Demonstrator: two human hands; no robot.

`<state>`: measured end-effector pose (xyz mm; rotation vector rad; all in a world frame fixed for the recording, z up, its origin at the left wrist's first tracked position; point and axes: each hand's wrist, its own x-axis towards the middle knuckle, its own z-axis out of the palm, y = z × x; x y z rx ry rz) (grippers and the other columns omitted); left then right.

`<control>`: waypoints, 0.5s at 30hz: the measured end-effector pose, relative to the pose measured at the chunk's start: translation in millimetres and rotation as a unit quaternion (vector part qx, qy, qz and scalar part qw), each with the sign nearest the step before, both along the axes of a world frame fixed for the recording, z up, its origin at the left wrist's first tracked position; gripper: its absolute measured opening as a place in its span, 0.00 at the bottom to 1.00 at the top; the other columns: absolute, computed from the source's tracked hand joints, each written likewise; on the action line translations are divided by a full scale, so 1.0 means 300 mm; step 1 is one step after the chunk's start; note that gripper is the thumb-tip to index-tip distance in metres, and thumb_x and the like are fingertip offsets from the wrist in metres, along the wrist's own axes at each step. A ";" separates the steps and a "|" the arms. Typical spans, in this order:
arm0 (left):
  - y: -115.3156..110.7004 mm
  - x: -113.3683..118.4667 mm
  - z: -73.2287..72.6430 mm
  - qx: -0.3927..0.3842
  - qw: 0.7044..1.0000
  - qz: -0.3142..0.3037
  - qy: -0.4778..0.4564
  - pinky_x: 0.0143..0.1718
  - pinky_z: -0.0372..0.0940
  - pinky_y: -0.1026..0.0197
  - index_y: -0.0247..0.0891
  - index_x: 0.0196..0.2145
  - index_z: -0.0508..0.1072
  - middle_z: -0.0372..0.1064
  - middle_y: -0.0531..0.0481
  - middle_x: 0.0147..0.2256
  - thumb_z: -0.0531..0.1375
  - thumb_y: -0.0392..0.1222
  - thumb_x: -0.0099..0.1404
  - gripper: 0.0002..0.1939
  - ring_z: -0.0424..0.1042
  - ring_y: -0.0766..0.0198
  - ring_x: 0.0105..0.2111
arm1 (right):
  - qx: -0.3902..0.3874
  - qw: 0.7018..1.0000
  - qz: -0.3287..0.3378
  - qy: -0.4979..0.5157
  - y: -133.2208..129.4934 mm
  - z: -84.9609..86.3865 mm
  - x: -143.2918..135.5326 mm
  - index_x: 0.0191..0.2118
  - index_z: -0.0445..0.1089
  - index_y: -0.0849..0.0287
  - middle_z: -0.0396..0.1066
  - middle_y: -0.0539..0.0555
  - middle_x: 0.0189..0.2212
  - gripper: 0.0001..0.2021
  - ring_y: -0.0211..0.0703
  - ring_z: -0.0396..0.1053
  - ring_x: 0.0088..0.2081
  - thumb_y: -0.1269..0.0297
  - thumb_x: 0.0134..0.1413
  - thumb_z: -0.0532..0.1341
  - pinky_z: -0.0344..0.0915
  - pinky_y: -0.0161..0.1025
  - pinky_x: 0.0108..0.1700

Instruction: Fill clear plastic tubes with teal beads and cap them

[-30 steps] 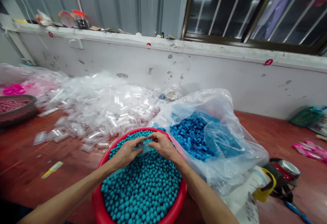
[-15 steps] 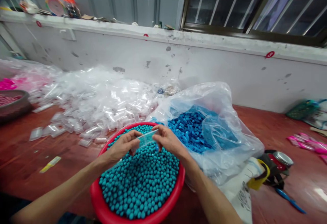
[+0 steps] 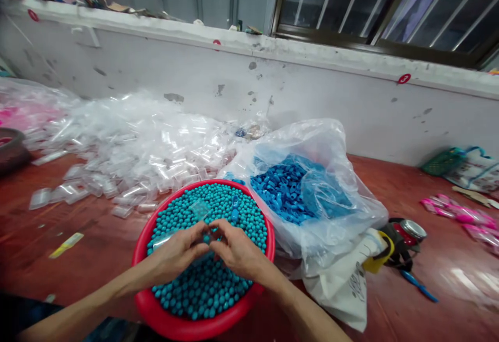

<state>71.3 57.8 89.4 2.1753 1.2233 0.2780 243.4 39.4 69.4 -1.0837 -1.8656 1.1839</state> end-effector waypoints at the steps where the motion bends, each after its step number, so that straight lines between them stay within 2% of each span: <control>1: -0.015 -0.013 -0.005 0.013 0.998 0.018 0.053 0.31 0.58 0.61 0.39 0.37 0.64 0.70 0.49 0.31 0.49 0.40 0.59 0.09 0.68 0.59 0.32 | 0.025 0.999 -0.005 -0.040 -0.002 0.005 0.018 0.47 0.63 0.54 0.68 0.50 0.37 0.14 0.37 0.67 0.32 0.68 0.53 0.54 0.65 0.34 0.34; 3: -0.030 -0.031 -0.012 0.044 0.984 0.046 0.168 0.32 0.59 0.57 0.38 0.37 0.65 0.70 0.44 0.30 0.48 0.41 0.59 0.11 0.69 0.52 0.32 | 0.080 0.986 -0.070 -0.127 0.029 0.018 0.068 0.46 0.64 0.56 0.69 0.52 0.41 0.13 0.41 0.67 0.39 0.66 0.52 0.55 0.62 0.38 0.42; 5: -0.024 -0.025 -0.018 0.049 0.974 0.050 0.217 0.33 0.59 0.53 0.36 0.35 0.66 0.71 0.40 0.30 0.48 0.41 0.58 0.11 0.69 0.49 0.33 | 0.092 0.958 -0.155 -0.221 0.095 0.024 0.111 0.47 0.63 0.58 0.70 0.55 0.40 0.15 0.45 0.67 0.40 0.64 0.54 0.53 0.60 0.41 0.43; 7: -0.001 0.004 -0.031 0.017 0.982 0.056 0.179 0.35 0.59 0.52 0.36 0.31 0.67 0.71 0.40 0.30 0.50 0.39 0.56 0.08 0.70 0.48 0.34 | 0.070 0.930 -0.194 -0.303 0.172 0.017 0.127 0.47 0.62 0.59 0.70 0.56 0.37 0.15 0.48 0.67 0.39 0.60 0.55 0.53 0.60 0.42 0.40; 9: 0.034 0.048 -0.053 -0.017 0.990 0.078 0.118 0.37 0.59 0.51 0.37 0.28 0.66 0.71 0.42 0.29 0.53 0.38 0.53 0.04 0.69 0.48 0.36 | 0.050 0.919 -0.201 -0.335 0.235 -0.001 0.115 0.45 0.63 0.60 0.71 0.57 0.35 0.15 0.50 0.67 0.40 0.58 0.54 0.53 0.60 0.43 0.39; 12: 0.090 0.109 -0.097 -0.062 0.990 0.115 0.051 0.37 0.59 0.54 0.37 0.23 0.64 0.70 0.43 0.29 0.55 0.36 0.50 0.01 0.68 0.50 0.37 | 0.051 0.928 -0.185 -0.320 0.272 -0.044 0.074 0.43 0.65 0.61 0.70 0.60 0.39 0.13 0.51 0.66 0.44 0.62 0.52 0.54 0.59 0.43 0.43; 15: 0.122 0.139 -0.134 -0.161 0.975 0.150 -0.039 0.27 0.61 0.61 0.37 0.23 0.62 0.65 0.50 0.21 0.55 0.39 0.52 0.04 0.68 0.59 0.26 | 0.050 0.946 -0.161 -0.278 0.260 -0.079 0.057 0.45 0.64 0.62 0.68 0.60 0.44 0.15 0.49 0.63 0.47 0.64 0.52 0.54 0.57 0.43 0.47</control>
